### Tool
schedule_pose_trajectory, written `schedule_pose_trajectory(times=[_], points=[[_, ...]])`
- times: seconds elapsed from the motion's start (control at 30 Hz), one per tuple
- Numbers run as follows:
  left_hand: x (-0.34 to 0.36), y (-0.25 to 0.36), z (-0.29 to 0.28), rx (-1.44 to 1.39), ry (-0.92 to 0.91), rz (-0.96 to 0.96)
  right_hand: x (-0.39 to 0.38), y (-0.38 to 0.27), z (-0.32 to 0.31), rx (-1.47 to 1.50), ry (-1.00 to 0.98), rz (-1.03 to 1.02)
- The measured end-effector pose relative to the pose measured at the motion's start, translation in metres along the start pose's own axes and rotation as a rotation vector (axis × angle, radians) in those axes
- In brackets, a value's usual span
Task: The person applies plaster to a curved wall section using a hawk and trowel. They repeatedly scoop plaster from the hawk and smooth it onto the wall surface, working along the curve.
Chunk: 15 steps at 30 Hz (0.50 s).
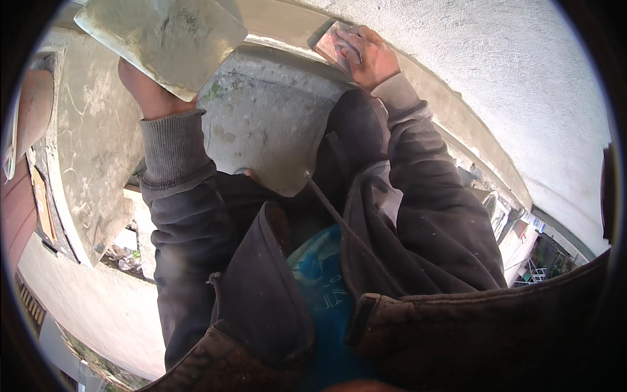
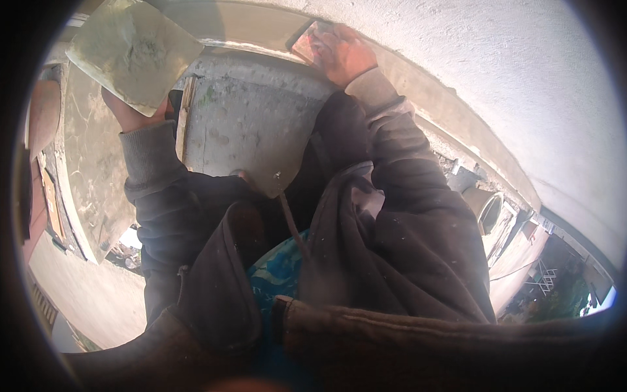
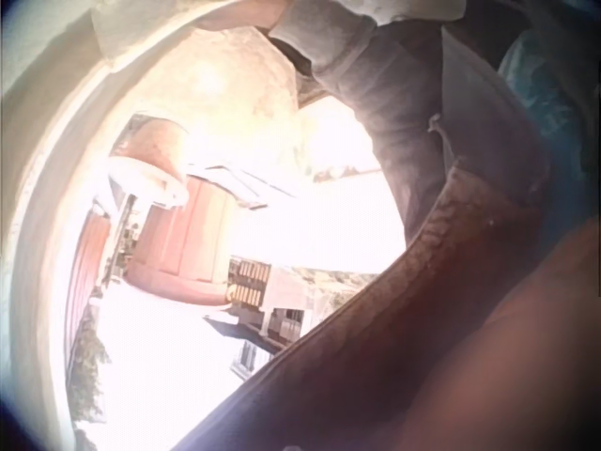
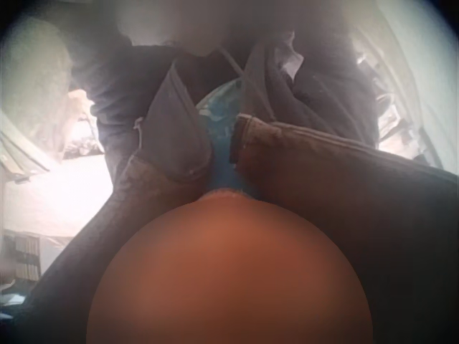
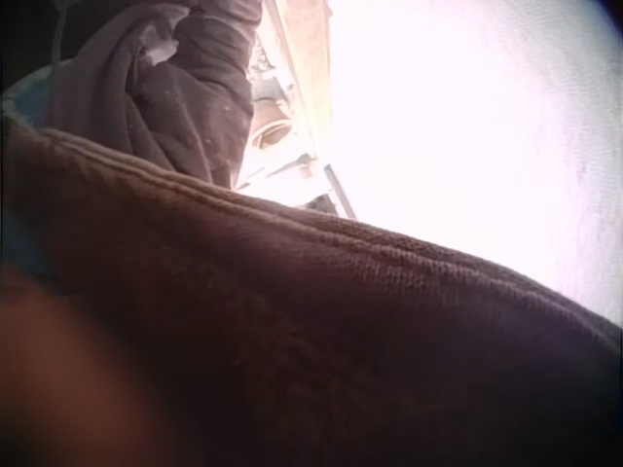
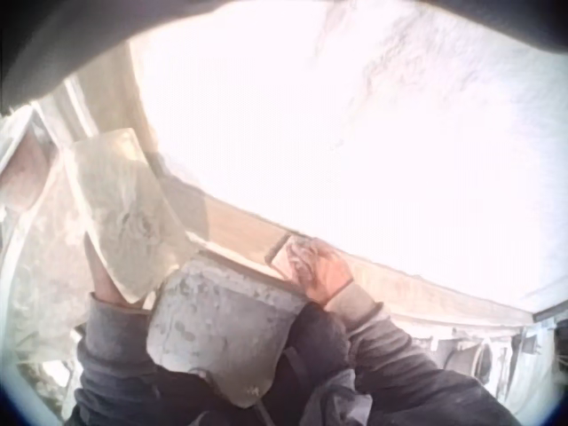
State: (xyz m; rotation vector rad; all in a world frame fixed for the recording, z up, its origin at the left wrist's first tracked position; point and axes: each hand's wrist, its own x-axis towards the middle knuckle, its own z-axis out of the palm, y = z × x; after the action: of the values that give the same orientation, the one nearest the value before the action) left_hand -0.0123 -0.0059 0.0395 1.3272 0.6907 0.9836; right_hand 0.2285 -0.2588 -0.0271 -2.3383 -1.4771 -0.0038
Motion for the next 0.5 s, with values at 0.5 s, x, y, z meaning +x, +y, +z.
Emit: schedule_pose_trajectory(times=[0.5], points=[[0.006, -0.012, -0.008, -0.289, 0.008, -0.005, 0.019, -0.029, 0.011, 0.06, 0.016, 0.118]])
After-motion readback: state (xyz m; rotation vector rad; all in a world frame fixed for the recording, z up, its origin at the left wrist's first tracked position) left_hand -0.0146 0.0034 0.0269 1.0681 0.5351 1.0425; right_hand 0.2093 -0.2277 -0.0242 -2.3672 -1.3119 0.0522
